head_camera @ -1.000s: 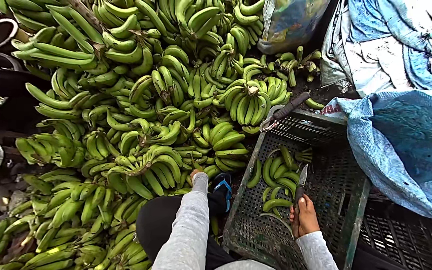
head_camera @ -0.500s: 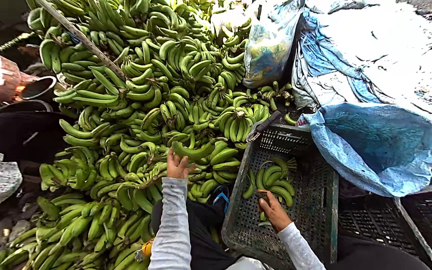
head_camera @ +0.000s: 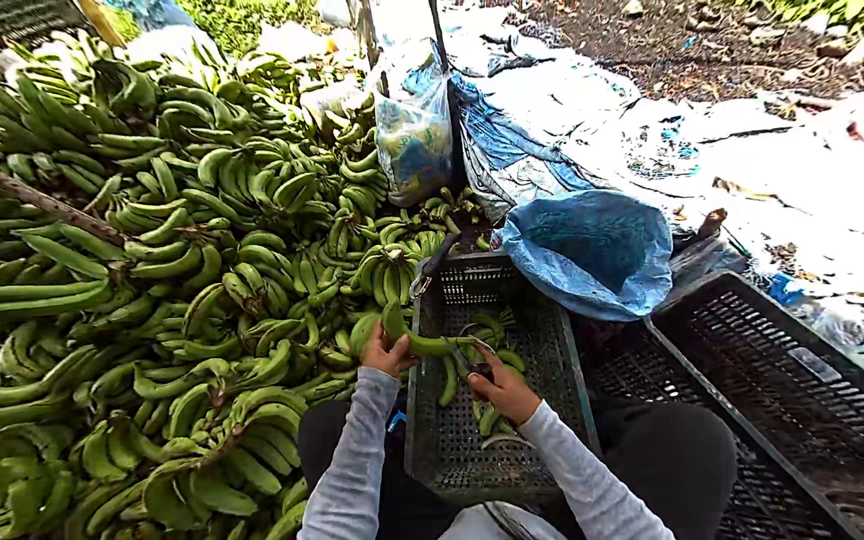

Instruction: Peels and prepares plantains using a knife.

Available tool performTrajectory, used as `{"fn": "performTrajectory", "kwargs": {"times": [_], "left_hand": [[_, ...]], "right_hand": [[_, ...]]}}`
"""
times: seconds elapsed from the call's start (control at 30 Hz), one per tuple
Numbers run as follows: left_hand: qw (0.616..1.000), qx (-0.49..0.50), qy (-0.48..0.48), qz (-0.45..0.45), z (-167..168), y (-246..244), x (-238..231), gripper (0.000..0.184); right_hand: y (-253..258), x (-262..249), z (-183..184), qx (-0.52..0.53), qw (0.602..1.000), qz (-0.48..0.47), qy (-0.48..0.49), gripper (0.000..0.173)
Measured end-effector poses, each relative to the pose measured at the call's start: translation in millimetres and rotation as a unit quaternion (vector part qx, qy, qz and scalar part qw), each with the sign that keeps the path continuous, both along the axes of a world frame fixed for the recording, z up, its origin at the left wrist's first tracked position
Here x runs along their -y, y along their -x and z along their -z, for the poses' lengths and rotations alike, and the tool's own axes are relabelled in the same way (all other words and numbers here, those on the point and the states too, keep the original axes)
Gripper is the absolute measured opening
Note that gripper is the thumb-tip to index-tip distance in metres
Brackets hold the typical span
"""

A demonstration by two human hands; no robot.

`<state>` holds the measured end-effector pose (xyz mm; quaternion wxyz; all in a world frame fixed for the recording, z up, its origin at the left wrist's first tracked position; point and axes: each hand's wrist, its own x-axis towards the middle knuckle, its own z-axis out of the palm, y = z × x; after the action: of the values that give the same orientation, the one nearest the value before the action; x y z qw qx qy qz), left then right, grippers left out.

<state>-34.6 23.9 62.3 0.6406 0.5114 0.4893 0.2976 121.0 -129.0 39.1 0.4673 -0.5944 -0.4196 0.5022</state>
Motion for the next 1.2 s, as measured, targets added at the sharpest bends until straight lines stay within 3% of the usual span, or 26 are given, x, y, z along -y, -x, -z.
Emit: {"fn": "performTrajectory", "kwargs": {"times": [0.17, 0.37, 0.53, 0.63, 0.7, 0.77, 0.8, 0.87, 0.9, 0.97, 1.0, 1.03, 1.07, 1.1, 1.13, 1.17, 1.2], "left_hand": [[0.998, -0.015, -0.015, 0.063, -10.0, -1.4, 5.5, 0.066], [0.997, -0.029, -0.030, 0.063, -28.6, -2.9, 14.3, 0.064], [0.993, 0.005, -0.099, 0.060, -30.2, -5.5, 32.6, 0.067], [0.982, 0.070, -0.174, -0.018, -12.7, -16.7, 59.5, 0.069], [0.979, 0.153, -0.090, -0.104, 0.0, -27.5, 62.8, 0.070], [0.971, 0.188, 0.029, -0.147, 3.2, -32.8, 53.4, 0.049], [0.967, 0.198, 0.073, -0.145, 3.5, -33.2, 47.5, 0.037], [0.964, 0.223, 0.110, -0.091, 7.2, -31.2, 38.1, 0.024], [0.959, 0.260, 0.104, -0.042, 14.5, -28.3, 33.9, 0.022], [0.948, 0.306, 0.040, 0.083, 35.4, -22.5, 19.2, 0.037], [0.955, 0.256, -0.031, 0.147, 41.8, -18.2, 8.3, 0.044], [0.963, 0.125, -0.124, 0.205, 41.8, -12.1, -3.0, 0.045], [0.945, -0.063, -0.196, 0.256, 37.4, -6.8, -14.1, 0.048], [0.914, -0.226, -0.201, 0.269, 38.6, -7.1, -24.8, 0.053], [0.907, -0.307, -0.162, 0.240, 50.2, -6.4, -33.1, 0.057], [0.931, -0.295, -0.120, 0.180, 64.0, -3.8, -36.9, 0.060], [0.968, -0.215, -0.084, 0.099, 71.9, -5.8, -36.3, 0.060]], "right_hand": [[-1.8, 9.3, 3.0, -0.037, 0.998, -0.004, -0.041, 0.064], [4.7, 19.6, -0.9, -0.062, 0.996, 0.009, -0.058, 0.065], [22.3, 17.0, 5.2, -0.081, 0.976, 0.181, -0.089, 0.051], [27.8, 8.6, 6.1, -0.100, 0.949, 0.277, -0.113, 0.036], [27.4, 13.8, 4.3, 0.012, 0.959, 0.227, -0.167, 0.038], [32.5, 18.9, 10.6, 0.162, 0.955, 0.141, -0.207, 0.040], [36.6, 21.1, 12.8, 0.187, 0.953, 0.112, -0.209, 0.039], [40.3, 26.6, 11.1, 0.133, 0.974, 0.076, -0.167, 0.039], [39.9, 28.6, 6.2, 0.056, 0.986, 0.073, -0.138, 0.037], [30.5, 31.3, -4.9, -0.099, 0.985, 0.104, -0.092, 0.030], [19.7, 32.9, -9.6, -0.133, 0.978, 0.131, -0.093, 0.027], [6.9, 36.1, -14.9, -0.141, 0.970, 0.165, -0.105, 0.026], [-6.8, 40.9, -21.7, -0.129, 0.961, 0.207, -0.129, 0.026], [-20.8, 47.2, -29.9, -0.095, 0.949, 0.251, -0.164, 0.026], [-33.3, 54.6, -36.8, -0.030, 0.936, 0.289, -0.199, 0.029], [-42.8, 60.1, -41.1, 0.064, 0.922, 0.315, -0.214, 0.034], [-48.2, 62.5, -40.8, 0.174, 0.904, 0.331, -0.207, 0.040]]}}
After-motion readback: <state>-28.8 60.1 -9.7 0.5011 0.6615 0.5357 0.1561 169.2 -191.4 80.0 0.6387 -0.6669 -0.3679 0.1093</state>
